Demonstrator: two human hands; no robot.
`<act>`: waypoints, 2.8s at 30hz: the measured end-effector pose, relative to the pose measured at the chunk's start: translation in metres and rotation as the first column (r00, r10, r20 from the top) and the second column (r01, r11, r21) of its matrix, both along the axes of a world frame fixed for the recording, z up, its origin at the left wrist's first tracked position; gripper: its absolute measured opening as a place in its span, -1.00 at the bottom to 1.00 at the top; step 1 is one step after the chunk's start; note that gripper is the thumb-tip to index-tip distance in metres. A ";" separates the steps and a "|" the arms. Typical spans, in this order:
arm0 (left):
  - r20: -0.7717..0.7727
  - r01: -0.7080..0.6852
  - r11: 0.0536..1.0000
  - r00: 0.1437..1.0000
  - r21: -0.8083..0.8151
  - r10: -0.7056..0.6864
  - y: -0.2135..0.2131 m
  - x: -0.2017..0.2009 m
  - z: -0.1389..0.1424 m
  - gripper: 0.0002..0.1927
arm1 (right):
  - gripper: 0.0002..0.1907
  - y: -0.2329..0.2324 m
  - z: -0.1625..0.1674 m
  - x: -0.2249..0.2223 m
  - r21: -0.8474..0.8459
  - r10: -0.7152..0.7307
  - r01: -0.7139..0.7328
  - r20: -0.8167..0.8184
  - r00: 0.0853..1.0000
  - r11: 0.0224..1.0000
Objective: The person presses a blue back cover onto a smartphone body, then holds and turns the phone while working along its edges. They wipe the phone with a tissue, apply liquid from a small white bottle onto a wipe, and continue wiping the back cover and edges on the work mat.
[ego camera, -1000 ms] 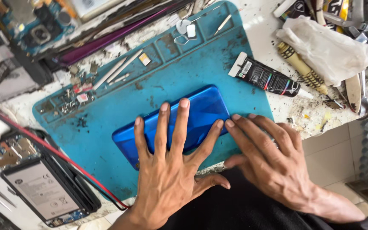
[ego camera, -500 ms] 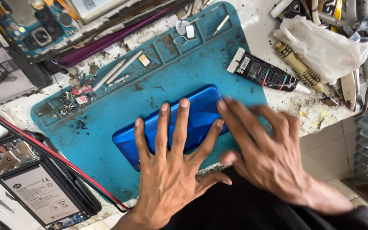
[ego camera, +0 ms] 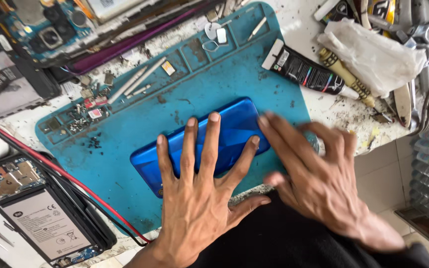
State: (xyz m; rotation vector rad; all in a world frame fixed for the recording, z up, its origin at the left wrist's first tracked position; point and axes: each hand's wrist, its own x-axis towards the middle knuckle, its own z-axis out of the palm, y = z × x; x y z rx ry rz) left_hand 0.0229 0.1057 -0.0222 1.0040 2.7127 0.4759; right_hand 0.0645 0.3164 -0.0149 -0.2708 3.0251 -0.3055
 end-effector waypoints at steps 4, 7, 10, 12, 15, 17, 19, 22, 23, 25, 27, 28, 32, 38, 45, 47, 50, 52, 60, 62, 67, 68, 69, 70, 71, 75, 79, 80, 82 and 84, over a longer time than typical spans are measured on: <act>-0.001 0.010 1.000 1.000 -0.007 -0.010 0.000 -0.004 0.001 -0.20 | -0.28 -0.003 0.004 0.004 -0.002 0.009 -0.009 0.001 1.000 1.000; -0.008 0.004 1.000 1.000 -0.007 -0.004 0.000 -0.005 0.004 -0.27 | -0.30 0.005 -0.004 -0.008 0.022 0.074 -0.073 -0.018 0.997 0.997; -0.041 -0.015 1.000 0.999 -0.026 0.014 0.001 -0.007 0.010 -0.38 | -0.30 0.020 -0.008 -0.028 0.007 0.182 -0.182 -0.056 0.982 0.983; -0.075 -0.037 0.999 0.996 -0.012 0.036 0.001 -0.008 0.014 -0.45 | -0.28 0.030 -0.003 -0.041 0.003 0.271 -0.272 -0.090 0.958 0.962; -0.140 0.003 0.991 0.990 -0.134 -0.022 -0.001 -0.011 0.021 -0.36 | -0.24 0.038 0.008 -0.067 0.007 0.409 -0.410 -0.074 0.909 0.912; -0.142 0.015 0.994 0.989 -0.109 -0.031 -0.003 -0.015 0.024 -0.38 | -0.24 0.039 0.015 -0.081 0.041 0.496 -0.494 -0.099 0.863 0.868; -0.085 0.000 1.000 0.996 -0.021 -0.002 -0.006 -0.019 0.025 -0.42 | -0.22 0.036 0.017 -0.093 0.053 0.557 -0.555 -0.118 0.822 0.830; 0.036 -0.065 0.985 0.998 0.159 0.060 -0.009 -0.025 0.024 -0.31 | -0.19 0.031 0.014 -0.098 0.045 0.598 -0.598 -0.139 0.789 0.800; 0.034 -0.074 0.979 0.997 0.190 0.068 -0.010 -0.026 0.023 -0.27 | -0.19 0.029 0.012 -0.098 0.051 0.601 -0.601 -0.148 0.786 0.798; 0.039 -0.084 0.969 0.996 0.233 0.077 -0.011 -0.029 0.020 -0.21 | -0.19 0.027 0.008 -0.096 0.049 0.598 -0.598 -0.154 0.786 0.800; 0.063 -0.101 0.961 0.994 0.257 0.087 -0.012 -0.031 0.018 -0.17 | -0.20 0.026 0.006 -0.095 0.026 0.595 -0.598 -0.143 0.791 0.801; 0.075 -0.098 0.960 0.994 0.262 0.081 -0.015 -0.031 0.018 -0.17 | -0.18 0.026 0.006 -0.095 0.052 0.600 -0.600 -0.152 0.785 0.798; 0.131 -0.132 0.960 0.986 0.247 0.102 -0.032 -0.031 0.023 -0.18 | -0.15 0.026 0.007 -0.099 0.094 0.610 -0.604 -0.170 0.774 0.792; 0.146 -0.216 0.951 0.972 0.222 0.186 -0.067 -0.026 0.030 -0.21 | -0.13 0.026 0.010 -0.101 0.107 0.620 -0.610 -0.127 0.775 0.785; 0.186 -0.270 0.934 0.955 0.234 0.229 -0.094 -0.018 0.030 -0.25 | -0.11 0.021 0.010 -0.100 0.108 0.591 -0.585 -0.038 0.806 0.804; 0.183 -0.260 0.934 0.959 0.244 0.219 -0.096 -0.017 0.028 -0.23 | -0.10 0.016 0.010 -0.102 0.066 0.592 -0.589 -0.039 0.805 0.805; 0.182 -0.234 0.930 0.965 0.283 0.187 -0.098 -0.019 0.023 -0.20 | -0.12 0.005 0.012 -0.104 0.043 0.608 -0.606 -0.047 0.793 0.794; 0.189 -0.226 0.928 0.966 0.296 0.175 -0.099 -0.018 0.021 -0.20 | -0.14 -0.006 0.010 -0.104 0.025 0.622 -0.622 -0.068 0.780 0.782; 0.142 -0.170 0.945 0.981 0.279 0.134 -0.104 -0.014 0.017 -0.21 | -0.23 -0.057 0.006 -0.100 -0.156 0.633 -0.640 -0.100 0.768 0.752; 0.087 -0.143 0.930 0.989 0.338 0.120 -0.106 -0.014 0.011 -0.27 | -0.22 -0.063 0.007 -0.097 -0.131 0.620 -0.631 -0.120 0.775 0.764; -0.143 -0.134 0.935 0.971 0.329 0.189 -0.110 0.016 -0.004 -0.41 | -0.18 -0.067 0.011 -0.090 -0.109 0.582 -0.593 -0.116 0.805 0.798; -0.175 -0.163 0.934 0.958 0.318 0.227 -0.110 0.025 -0.007 -0.43 | -0.17 -0.068 0.011 -0.089 -0.089 0.581 -0.593 -0.129 0.804 0.800; -0.212 -0.190 0.932 0.941 0.309 0.262 -0.110 0.034 -0.010 -0.46 | -0.17 -0.068 0.012 -0.088 -0.065 0.579 -0.591 -0.146 0.803 0.804; -0.227 -0.202 0.930 0.933 0.308 0.278 -0.108 0.042 -0.015 -0.46 | -0.17 -0.069 0.013 -0.088 -0.052 0.578 -0.590 -0.147 0.802 0.806; -0.242 -0.216 0.928 0.924 0.305 0.295 -0.106 0.048 -0.019 -0.47 | -0.17 -0.070 0.013 -0.088 -0.041 0.579 -0.590 -0.149 0.802 0.807; -0.244 -0.252 0.945 0.922 0.210 0.300 -0.104 0.063 -0.024 -0.45 | -0.20 -0.073 0.015 -0.089 -0.028 0.581 -0.591 -0.147 0.800 0.806; -0.288 -0.250 0.968 0.929 -0.027 0.232 -0.099 0.068 -0.013 -0.17 | -0.20 -0.072 0.013 -0.089 -0.016 0.584 -0.590 -0.115 0.803 0.808; -0.286 -0.264 0.964 0.927 -0.042 0.241 -0.098 0.067 -0.012 -0.07 | -0.19 -0.072 0.012 -0.089 -0.011 0.588 -0.593 -0.117 0.800 0.805; -0.268 -0.280 0.958 0.929 -0.065 0.254 -0.096 0.063 -0.009 0.08 | -0.19 -0.070 0.009 -0.089 -0.007 0.592 -0.597 -0.121 0.797 0.802; -0.232 -0.283 0.956 0.938 -0.079 0.259 -0.095 0.055 -0.008 0.16 | -0.19 -0.069 0.007 -0.089 -0.004 0.590 -0.595 -0.121 0.798 0.804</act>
